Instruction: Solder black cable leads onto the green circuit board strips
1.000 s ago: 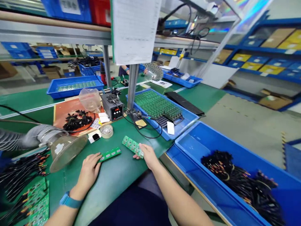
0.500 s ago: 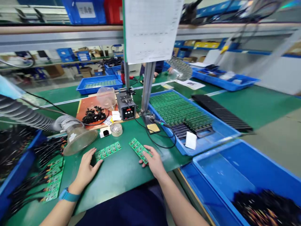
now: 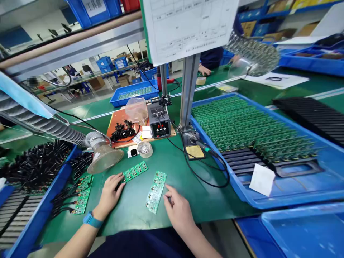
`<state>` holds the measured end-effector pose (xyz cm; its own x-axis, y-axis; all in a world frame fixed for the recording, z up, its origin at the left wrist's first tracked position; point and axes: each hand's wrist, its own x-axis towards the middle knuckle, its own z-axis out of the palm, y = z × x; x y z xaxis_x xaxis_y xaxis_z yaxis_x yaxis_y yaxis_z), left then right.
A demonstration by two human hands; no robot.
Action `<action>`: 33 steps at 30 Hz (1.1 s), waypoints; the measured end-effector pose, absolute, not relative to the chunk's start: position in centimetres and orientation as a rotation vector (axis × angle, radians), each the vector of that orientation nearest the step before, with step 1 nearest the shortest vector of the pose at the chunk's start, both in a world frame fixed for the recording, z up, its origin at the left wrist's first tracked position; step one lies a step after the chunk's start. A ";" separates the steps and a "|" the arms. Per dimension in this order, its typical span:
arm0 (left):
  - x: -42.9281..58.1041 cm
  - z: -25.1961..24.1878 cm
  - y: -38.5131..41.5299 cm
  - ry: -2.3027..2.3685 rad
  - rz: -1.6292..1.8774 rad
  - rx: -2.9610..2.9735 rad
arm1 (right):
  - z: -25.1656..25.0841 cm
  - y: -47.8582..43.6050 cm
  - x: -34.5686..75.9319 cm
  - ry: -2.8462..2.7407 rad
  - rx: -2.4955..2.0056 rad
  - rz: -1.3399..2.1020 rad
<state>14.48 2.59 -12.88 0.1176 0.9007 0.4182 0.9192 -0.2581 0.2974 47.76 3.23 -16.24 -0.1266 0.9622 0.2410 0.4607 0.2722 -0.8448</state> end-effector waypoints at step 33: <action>-2.3 -6.8 1.0 -2.153 -0.923 -2.025 | -16.5 3.5 36.1 -2.418 -0.819 0.079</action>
<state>-2.29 0.95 -6.81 -0.1438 0.8955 0.4213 0.9226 -0.0327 0.3844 36.06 3.53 -16.48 -0.6439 0.5732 0.5068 0.5390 0.8100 -0.2312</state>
